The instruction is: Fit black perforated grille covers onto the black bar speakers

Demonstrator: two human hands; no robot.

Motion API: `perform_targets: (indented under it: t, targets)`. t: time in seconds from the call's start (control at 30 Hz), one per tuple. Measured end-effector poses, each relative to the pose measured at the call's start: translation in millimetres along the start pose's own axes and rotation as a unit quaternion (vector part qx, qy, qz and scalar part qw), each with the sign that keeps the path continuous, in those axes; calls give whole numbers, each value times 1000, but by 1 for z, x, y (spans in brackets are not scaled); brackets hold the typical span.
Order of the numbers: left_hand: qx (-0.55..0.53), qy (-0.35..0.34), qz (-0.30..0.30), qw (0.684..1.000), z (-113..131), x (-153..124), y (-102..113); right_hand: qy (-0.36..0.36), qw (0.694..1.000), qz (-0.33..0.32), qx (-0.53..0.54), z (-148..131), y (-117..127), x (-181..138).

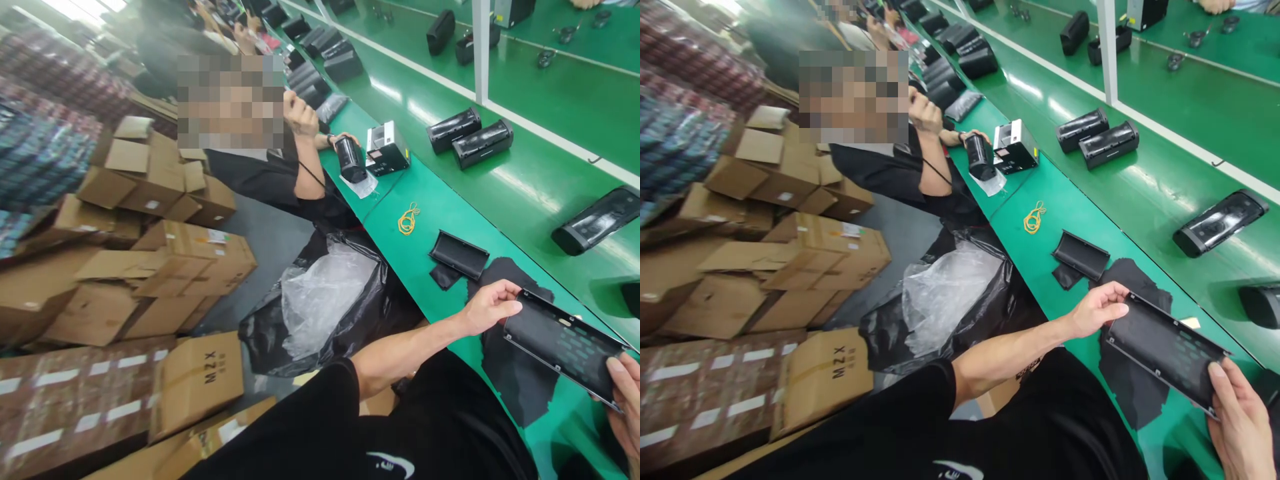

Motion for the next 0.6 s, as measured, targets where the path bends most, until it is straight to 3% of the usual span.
perform_targets:
  t: [0.2,0.6]
  targets:
    - [6,11,8,1000,-2,0,1,41,999,-5,-7,-3,-3,2]
    - [-7,14,5,1000,-3,1,-1,7,1000,26,-12,-5,-1,-4]
Point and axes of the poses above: each hand's wrist, its own x-axis towards the middle knuckle, its own y-axis out of the back of the hand, z = x × y, the point moved 7 cm from there along x, towards the middle knuckle
